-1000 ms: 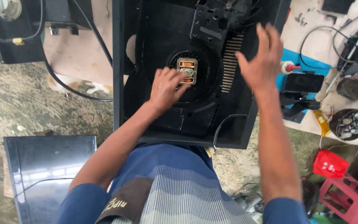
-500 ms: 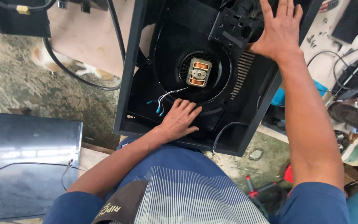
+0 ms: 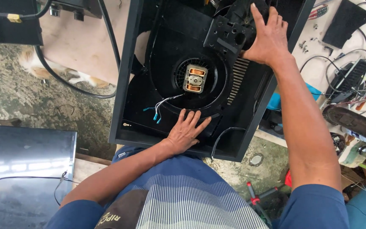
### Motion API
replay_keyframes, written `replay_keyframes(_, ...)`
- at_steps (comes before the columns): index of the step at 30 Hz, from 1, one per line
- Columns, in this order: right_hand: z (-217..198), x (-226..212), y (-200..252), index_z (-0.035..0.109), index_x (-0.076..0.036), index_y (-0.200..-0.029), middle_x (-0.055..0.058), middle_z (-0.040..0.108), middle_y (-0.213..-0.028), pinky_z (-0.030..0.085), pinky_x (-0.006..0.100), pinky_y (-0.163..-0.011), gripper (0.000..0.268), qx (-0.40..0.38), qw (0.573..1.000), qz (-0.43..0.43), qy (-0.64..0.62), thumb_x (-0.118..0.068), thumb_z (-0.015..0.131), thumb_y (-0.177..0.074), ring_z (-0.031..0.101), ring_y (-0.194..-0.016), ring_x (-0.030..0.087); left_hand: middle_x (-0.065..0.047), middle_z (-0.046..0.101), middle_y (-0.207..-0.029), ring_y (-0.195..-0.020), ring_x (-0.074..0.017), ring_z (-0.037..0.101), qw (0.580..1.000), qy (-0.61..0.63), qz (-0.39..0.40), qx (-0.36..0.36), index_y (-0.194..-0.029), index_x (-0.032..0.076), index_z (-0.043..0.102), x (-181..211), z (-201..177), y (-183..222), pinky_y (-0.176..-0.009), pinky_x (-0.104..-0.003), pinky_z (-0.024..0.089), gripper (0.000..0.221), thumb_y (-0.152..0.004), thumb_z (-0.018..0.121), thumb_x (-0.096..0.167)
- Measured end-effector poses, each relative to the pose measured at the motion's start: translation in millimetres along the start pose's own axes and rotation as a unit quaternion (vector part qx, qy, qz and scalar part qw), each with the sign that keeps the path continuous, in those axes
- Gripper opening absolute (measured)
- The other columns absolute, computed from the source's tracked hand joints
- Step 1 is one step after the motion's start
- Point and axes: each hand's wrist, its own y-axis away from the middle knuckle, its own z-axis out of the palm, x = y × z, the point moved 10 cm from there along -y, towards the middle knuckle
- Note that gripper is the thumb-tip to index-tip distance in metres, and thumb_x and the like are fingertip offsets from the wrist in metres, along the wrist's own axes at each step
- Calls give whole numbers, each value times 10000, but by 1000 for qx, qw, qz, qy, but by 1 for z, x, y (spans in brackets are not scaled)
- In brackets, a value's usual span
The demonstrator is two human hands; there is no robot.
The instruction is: The person is disassembling a fan housing using a screwdriver and then adjusting and seating the fan blades onto the motor.
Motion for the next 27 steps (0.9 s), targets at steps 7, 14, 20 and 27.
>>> replay_keyframes(7,5,4,3,140,-264,-1704,323,92,-1651,177,884,-1224,1151,17,999,20,-22,-524,907,-885,125,-1511,636,-239,449,-1480,-1321,-376,467,999,40,2,12,-1615,203,305,-1,2,4,-1173,-631,320,1104,-731,842,590)
replay_keyframes(14,-37,-1,37,219,-228,-1750,267,37,-1634,265,861,-1230,1030,69,992,71,84,-381,930,-1021,176,-1508,605,-213,478,-1428,-1264,-355,498,998,52,1,36,-1579,191,377,-4,-7,7,-1150,-602,347,1034,-750,830,612)
replay_keyframes(20,-79,-6,51,324,-141,-1740,413,129,-1596,230,749,-1179,1188,61,979,137,138,-343,933,-739,250,-1476,612,-207,485,-1414,-1261,-356,492,996,70,7,46,-1556,189,414,-5,-11,7,-1132,-587,359,994,-757,836,605)
replay_keyframes(27,-118,-29,137,187,-183,-1770,312,36,-1658,248,772,-1308,1170,152,973,174,6,-383,1077,-1038,213,-1586,635,-239,472,-1497,-1338,-412,486,977,197,18,78,-1456,127,516,-25,-33,17,-1127,-616,364,793,-831,826,504)
